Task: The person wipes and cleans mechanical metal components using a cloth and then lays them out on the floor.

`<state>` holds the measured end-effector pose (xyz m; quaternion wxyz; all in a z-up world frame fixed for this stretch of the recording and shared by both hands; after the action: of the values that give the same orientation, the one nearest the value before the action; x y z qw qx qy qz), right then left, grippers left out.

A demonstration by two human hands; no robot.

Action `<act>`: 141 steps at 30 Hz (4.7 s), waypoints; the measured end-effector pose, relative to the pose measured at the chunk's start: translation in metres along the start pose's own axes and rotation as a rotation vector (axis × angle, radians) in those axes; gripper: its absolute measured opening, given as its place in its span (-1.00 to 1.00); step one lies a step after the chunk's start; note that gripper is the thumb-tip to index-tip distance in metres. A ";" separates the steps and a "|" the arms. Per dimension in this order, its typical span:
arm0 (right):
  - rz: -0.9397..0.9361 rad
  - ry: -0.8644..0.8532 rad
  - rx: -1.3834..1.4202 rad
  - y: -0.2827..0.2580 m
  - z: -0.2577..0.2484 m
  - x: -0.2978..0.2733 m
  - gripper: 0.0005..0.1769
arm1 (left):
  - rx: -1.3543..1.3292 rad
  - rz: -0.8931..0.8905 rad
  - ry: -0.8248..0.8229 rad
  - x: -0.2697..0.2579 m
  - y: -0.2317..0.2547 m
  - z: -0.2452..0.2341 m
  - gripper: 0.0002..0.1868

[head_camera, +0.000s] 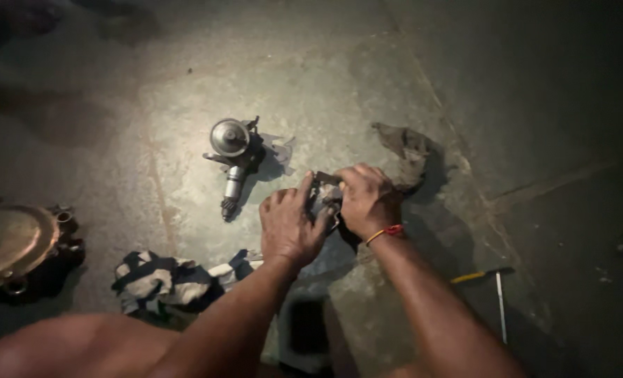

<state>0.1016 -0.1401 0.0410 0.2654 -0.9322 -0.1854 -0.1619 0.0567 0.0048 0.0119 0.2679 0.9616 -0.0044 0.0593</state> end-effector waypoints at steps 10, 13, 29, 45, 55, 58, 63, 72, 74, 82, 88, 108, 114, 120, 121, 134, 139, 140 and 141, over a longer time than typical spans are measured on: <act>0.631 0.001 0.088 0.062 -0.010 -0.046 -0.76 | 0.001 0.016 0.028 -0.005 -0.002 -0.001 -0.16; 0.545 -0.002 0.130 0.045 0.000 -0.037 -0.67 | -0.008 0.008 0.010 0.000 0.004 -0.002 -0.16; 0.250 -0.063 -0.124 0.041 0.014 0.002 -0.72 | 0.011 0.015 0.000 0.002 -0.001 -0.002 -0.15; 0.525 -0.017 0.246 0.108 0.052 -0.062 -0.77 | -0.093 0.016 0.071 -0.001 0.001 -0.004 -0.18; 0.559 0.094 0.258 0.099 0.047 -0.101 -0.83 | -0.250 -0.319 -0.352 0.012 0.008 -0.028 -0.31; 0.589 0.136 0.604 0.127 0.060 -0.100 -0.87 | -0.257 -0.227 -0.198 0.006 0.007 -0.031 -0.35; 0.804 0.048 0.699 0.108 0.048 -0.076 -0.80 | -0.250 -0.077 0.021 -0.009 -0.003 -0.021 -0.19; -0.047 -0.160 -0.196 -0.010 -0.004 -0.003 -0.67 | -0.224 -0.212 -0.075 -0.003 -0.011 -0.005 -0.18; -0.085 -0.174 -0.304 0.011 0.000 0.021 -0.79 | -0.226 -0.183 -0.061 -0.003 -0.011 -0.007 -0.14; -0.201 -0.202 -0.138 0.005 -0.006 0.016 -0.74 | -0.209 -0.116 0.034 -0.003 -0.009 -0.006 -0.10; -0.018 -0.296 -0.228 0.015 -0.008 0.046 -0.80 | -0.215 -0.150 -0.021 -0.007 -0.007 -0.005 -0.14; 0.075 -0.633 -0.463 -0.012 -0.007 0.080 -0.63 | -0.224 -0.131 0.032 -0.003 -0.010 -0.010 -0.19; -0.034 -0.747 -0.665 -0.005 0.005 0.096 -0.64 | -0.254 -0.157 -0.040 0.001 -0.008 -0.017 -0.17; -0.172 -0.605 -0.355 -0.012 -0.001 0.053 -0.75 | -0.196 -0.108 0.065 0.002 -0.008 -0.014 -0.12; -0.143 -0.500 -0.310 -0.005 -0.004 0.054 -0.75 | -0.201 -0.134 0.018 0.003 -0.007 -0.012 -0.14; 0.162 -0.018 -0.054 0.024 -0.008 0.021 -0.77 | -0.184 -0.154 -0.014 0.004 -0.004 -0.016 -0.20; 0.149 -0.115 -0.079 0.001 -0.003 0.000 -0.73 | -0.217 -0.188 -0.048 0.002 -0.005 -0.013 -0.21; 0.168 -0.098 -0.100 0.005 -0.002 0.009 -0.73 | -0.207 -0.190 -0.062 0.002 -0.004 -0.014 -0.20; 0.184 -0.082 -0.119 0.008 -0.001 0.016 -0.74 | -0.194 -0.193 -0.073 0.004 -0.005 -0.013 -0.19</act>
<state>0.1184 -0.1431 0.0448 0.2156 -0.9652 -0.0997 -0.1094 0.0589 0.0163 0.0211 0.3639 0.9286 0.0727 -0.0023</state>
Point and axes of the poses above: each hand's wrist, its own x-axis towards the middle knuckle, its own z-axis out of the palm, y = z × x, the point moved 5 cm from there along x, towards the middle knuckle, and after that the axes turned 2 degrees about x, right-handed, at the moved point
